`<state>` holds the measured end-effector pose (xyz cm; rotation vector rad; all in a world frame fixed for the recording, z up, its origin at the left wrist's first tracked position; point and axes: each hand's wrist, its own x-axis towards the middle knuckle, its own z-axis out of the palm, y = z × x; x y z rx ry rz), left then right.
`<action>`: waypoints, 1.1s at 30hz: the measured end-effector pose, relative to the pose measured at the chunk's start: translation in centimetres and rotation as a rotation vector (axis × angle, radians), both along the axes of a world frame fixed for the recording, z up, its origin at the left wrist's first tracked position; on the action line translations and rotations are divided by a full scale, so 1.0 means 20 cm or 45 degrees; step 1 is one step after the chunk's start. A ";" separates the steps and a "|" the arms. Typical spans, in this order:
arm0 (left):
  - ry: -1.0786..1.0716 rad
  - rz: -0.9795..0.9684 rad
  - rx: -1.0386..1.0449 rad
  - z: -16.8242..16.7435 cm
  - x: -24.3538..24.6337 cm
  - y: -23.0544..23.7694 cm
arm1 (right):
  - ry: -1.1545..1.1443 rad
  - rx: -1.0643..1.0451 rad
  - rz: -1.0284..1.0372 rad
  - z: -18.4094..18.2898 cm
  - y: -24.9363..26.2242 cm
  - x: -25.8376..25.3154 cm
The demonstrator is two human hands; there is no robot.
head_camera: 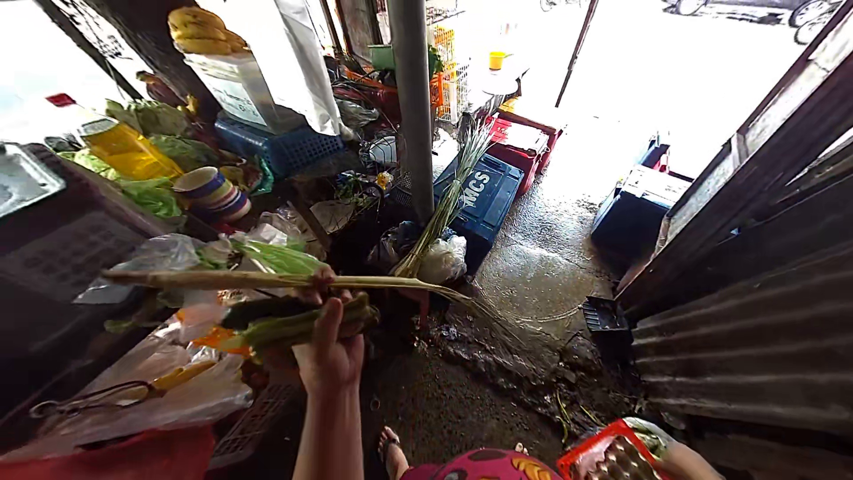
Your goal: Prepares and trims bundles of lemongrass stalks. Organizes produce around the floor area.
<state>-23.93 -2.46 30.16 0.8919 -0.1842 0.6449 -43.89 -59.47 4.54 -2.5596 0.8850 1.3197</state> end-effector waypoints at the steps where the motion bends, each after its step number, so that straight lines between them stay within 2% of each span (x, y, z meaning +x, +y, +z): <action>1: 0.025 -0.057 -0.012 -0.02 -0.01 -0.01 | -0.195 0.279 0.023 -0.03 0.16 0.13; 2: 0.058 -0.136 -0.039 -0.06 -0.02 -0.03 | -0.371 0.596 -0.053 0.02 0.40 0.27; 4: 0.132 -0.337 -0.127 -0.14 -0.05 -0.07 | -0.567 1.253 -0.390 0.26 1.00 0.48; 6: 0.226 -0.538 -0.179 -0.23 -0.08 -0.10 | -0.373 1.862 -0.675 0.57 1.54 0.62; 8: 0.299 -0.715 -0.153 -0.33 -0.12 -0.07 | -0.307 2.230 -0.923 0.73 1.90 0.72; 9: 0.348 -0.794 -0.110 -0.37 -0.14 -0.03 | -0.382 2.295 -1.102 0.78 2.04 0.75; 12: 0.603 -0.937 0.074 -0.45 -0.21 0.17 | -0.887 2.160 -1.544 0.80 2.25 0.86; 14: 0.692 -0.970 0.289 -0.52 -0.19 0.35 | -1.205 1.885 -1.661 0.83 2.25 0.96; 17: 0.865 -0.903 0.591 -0.74 -0.19 0.62 | -1.520 1.503 -1.709 0.89 2.14 1.16; 20: 1.231 -0.770 0.561 -0.95 -0.26 0.80 | -1.608 1.168 -1.518 0.92 2.02 1.42; 24: 1.541 -0.600 0.399 -1.12 -0.33 0.90 | -1.529 0.773 -0.902 0.79 1.94 1.89; 27: 1.664 -0.470 0.442 -1.19 -0.29 0.90 | -1.399 0.533 -0.567 0.66 1.93 2.32; 33: 1.775 -0.388 0.544 -1.34 -0.09 0.84 | -1.267 0.333 -0.306 0.36 2.07 3.02</action>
